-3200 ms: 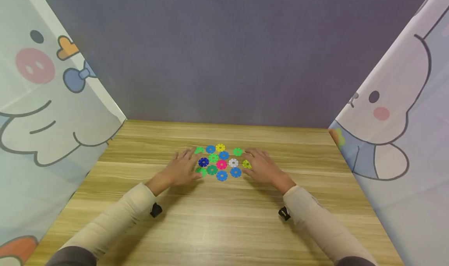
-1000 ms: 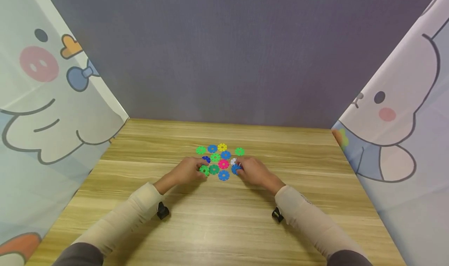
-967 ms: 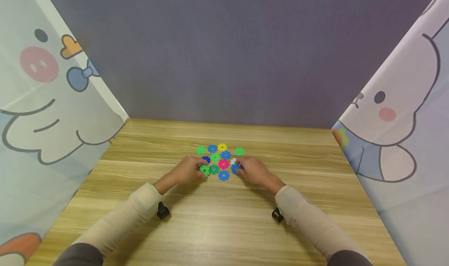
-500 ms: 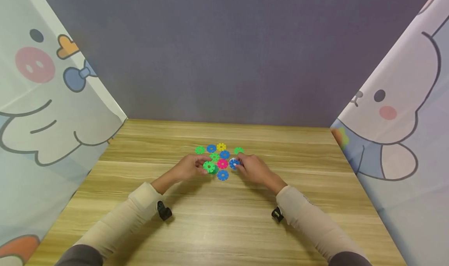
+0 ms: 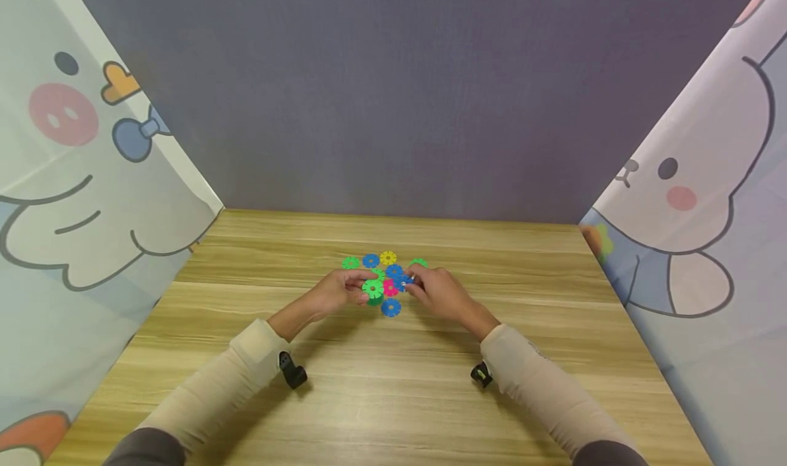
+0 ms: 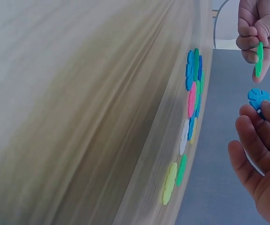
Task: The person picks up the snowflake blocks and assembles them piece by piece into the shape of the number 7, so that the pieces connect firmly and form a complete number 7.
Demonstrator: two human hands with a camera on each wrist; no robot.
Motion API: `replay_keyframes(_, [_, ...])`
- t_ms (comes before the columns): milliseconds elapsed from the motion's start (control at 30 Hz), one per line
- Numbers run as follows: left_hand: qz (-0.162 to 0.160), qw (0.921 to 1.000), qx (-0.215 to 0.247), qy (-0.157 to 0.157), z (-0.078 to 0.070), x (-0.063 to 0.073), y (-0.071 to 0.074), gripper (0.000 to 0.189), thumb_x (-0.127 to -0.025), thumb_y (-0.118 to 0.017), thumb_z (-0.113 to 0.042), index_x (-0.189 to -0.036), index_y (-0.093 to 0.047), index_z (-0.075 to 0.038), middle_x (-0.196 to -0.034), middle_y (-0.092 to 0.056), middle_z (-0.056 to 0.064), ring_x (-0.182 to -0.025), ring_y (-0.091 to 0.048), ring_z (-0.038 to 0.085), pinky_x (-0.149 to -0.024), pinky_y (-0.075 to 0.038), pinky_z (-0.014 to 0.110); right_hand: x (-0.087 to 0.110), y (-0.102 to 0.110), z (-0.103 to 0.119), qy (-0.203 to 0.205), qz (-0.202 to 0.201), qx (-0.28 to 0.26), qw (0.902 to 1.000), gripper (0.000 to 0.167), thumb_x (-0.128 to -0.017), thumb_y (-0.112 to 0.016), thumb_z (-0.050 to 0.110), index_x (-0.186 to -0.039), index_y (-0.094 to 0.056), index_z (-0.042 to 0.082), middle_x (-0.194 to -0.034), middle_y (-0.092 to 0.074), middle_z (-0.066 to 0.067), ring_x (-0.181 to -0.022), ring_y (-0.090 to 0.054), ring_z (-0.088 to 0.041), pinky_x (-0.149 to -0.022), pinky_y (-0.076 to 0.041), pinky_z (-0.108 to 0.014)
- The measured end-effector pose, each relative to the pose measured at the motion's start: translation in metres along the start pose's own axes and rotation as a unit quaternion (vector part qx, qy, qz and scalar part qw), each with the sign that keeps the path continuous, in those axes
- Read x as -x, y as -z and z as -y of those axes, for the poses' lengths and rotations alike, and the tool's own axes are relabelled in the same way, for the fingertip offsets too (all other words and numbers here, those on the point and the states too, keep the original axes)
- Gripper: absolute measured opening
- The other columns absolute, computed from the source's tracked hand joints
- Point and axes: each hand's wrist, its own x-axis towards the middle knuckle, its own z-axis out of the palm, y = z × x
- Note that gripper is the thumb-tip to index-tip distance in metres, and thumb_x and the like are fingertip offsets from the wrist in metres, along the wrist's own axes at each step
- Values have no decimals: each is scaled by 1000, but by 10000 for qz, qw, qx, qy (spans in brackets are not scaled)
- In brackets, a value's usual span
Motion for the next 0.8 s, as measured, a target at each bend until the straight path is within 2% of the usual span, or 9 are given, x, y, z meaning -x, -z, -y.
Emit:
replay_keyframes(67, [153, 9997, 189, -29, 0, 1, 1, 46, -98, -65, -5, -143, -58, -13, -117, -64, 13, -95, -72, 21, -102, -57, 44, 0, 1, 3, -5, 22, -113, 9999, 20, -98, -69, 16, -116, -67, 6, -83, -76, -3, -63, -57, -1, -60, -50, -20])
replay_keyframes(200, [361, 9979, 542, -3, -1, 1, 2, 46, -99, -62, -4, -144, -57, -12, -111, -56, 10, -95, -70, 20, -99, -59, 39, -1, 1, 7, 47, 3, -262, 9996, 19, -97, -69, 14, -114, -67, 6, -83, -77, -3, -67, -63, -4, -61, -53, -20])
replay_keyframes(367, [405, 9953, 868, 144, -3, 1, 1, 47, -99, -62, -1, -145, -57, -12, -104, -52, 5, -93, -70, 18, -94, -61, 32, -2, -1, 7, 156, -36, -350, 9993, 17, -97, -69, 14, -113, -67, 8, -84, -77, -2, -71, -68, -7, -63, -54, -21])
replay_keyframes(633, [422, 9953, 861, 148, -3, 0, 2, 47, -100, -61, -1, -145, -56, -12, -96, -60, 6, -90, -71, 18, -92, -62, 32, -3, -2, 8, 278, -61, -447, 9986, 16, -97, -70, 12, -112, -66, 7, -83, -77, -7, -68, -67, -7, -61, -54, -21])
replay_keyframes(800, [409, 9949, 896, 203, -4, -1, 1, 47, -99, -62, 0, -144, -57, -10, -93, -58, 6, -96, -73, 25, -92, -62, 33, -4, -2, 10, 309, 13, -468, 9984, 16, -97, -69, 11, -112, -66, 8, -83, -77, -8, -68, -65, -4, -61, -54, -20])
